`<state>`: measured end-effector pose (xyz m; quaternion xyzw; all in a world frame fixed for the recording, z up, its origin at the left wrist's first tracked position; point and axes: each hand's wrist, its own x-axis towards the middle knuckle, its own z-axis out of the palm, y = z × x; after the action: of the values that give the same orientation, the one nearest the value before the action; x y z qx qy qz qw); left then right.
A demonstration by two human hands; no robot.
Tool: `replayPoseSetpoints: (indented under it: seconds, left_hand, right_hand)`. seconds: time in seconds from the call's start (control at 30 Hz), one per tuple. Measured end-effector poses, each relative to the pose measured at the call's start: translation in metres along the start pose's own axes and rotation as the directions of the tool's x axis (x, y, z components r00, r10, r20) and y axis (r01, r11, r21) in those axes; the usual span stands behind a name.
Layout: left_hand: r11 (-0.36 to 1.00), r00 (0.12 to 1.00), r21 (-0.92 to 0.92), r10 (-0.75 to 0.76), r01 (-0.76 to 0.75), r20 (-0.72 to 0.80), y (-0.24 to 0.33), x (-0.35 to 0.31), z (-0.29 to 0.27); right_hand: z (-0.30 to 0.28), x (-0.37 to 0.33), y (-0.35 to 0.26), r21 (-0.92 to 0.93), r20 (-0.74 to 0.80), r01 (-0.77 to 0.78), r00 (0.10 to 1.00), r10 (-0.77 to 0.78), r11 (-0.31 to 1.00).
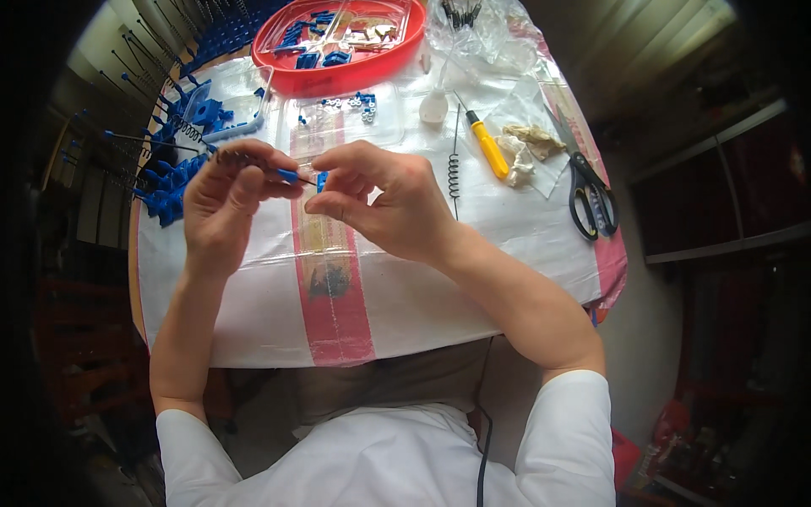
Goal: Manually assembling wire spring antennas by attaching components and sliding a spring onto a rod.
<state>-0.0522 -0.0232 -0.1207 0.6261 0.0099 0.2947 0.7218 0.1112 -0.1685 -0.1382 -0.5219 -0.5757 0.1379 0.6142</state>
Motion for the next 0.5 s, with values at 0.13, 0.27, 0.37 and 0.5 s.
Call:
replayPoseSetpoints:
  seconds: [0.13, 0.27, 0.37, 0.5]
  left_hand:
    - [0.998, 0.999, 0.062, 0.032, -0.029, -0.04, 0.018, 0.008, -0.003]
    - [0.987, 0.995, 0.136, -0.073, 0.081, -0.065, 0.028, 0.012, -0.011]
    - [0.984, 0.996, 0.165, -0.064, 0.074, -0.068, 0.03, 0.022, -0.004]
    - [0.983, 0.999, 0.182, -0.019, 0.026, -0.039, 0.022, 0.043, 0.0]
  right_hand:
    - [-0.011, 0.004, -0.003, -0.156, -0.012, 0.004, 1.0, -0.006, 0.988]
    - [-0.021, 0.009, -0.006, -0.369, 0.037, -0.092, 0.993, 0.113, 0.925]
    - [-0.019, 0.009, -0.003, -0.455, 0.101, -0.096, 0.982, 0.158, 0.885]
    - [-0.009, 0.003, 0.014, -0.462, 0.097, -0.005, 0.994, 0.056, 0.887]
